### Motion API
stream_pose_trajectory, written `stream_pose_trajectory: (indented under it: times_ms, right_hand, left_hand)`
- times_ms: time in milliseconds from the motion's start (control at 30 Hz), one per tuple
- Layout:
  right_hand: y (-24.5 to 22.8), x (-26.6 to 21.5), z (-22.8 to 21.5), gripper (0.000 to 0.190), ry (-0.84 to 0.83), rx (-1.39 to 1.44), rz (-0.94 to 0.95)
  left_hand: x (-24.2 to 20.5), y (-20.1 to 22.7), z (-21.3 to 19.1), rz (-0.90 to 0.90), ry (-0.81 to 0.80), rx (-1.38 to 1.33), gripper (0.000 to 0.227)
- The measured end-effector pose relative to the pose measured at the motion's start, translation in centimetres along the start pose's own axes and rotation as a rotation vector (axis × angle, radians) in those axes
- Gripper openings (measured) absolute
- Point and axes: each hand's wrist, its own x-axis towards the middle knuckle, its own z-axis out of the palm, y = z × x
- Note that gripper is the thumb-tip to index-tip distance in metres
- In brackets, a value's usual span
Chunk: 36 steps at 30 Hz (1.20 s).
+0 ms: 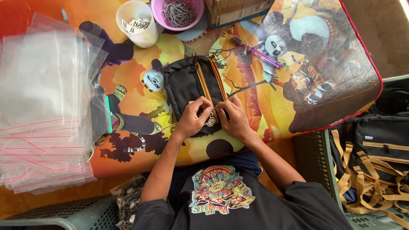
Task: The person attaches a tan strap to a black mesh bag, zips it closed, and uses a purple brush to clean the bag's surface. They then attach a small bear-shaped charm to the zipper pull and place the finished bag into a clear plastic bag.
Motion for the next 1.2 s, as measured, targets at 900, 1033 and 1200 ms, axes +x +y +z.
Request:
stream_pose_trajectory:
  times_ms: [900, 1033, 1200]
  right_hand:
    - [-2.3, 2.7, -3.3, 0.054, -0.530, -0.197, 0.151]
    - [-4.2, 2.6, -3.3, 0.060, -0.632, -0.231, 0.242]
    - [-5.6, 1.0, -3.0, 0.063, -0.573, -0.174, 0.247]
  left_hand:
    - [-1.3, 0.5, -1.7, 0.144, -0.144, 0.373, 0.043]
    - [-1.1, 2.0, -3.1, 0.187, -0.251, 0.582, 0.061]
    - [-2.2, 0.9, -4.7, 0.201, -0.301, 1.075, 0.089]
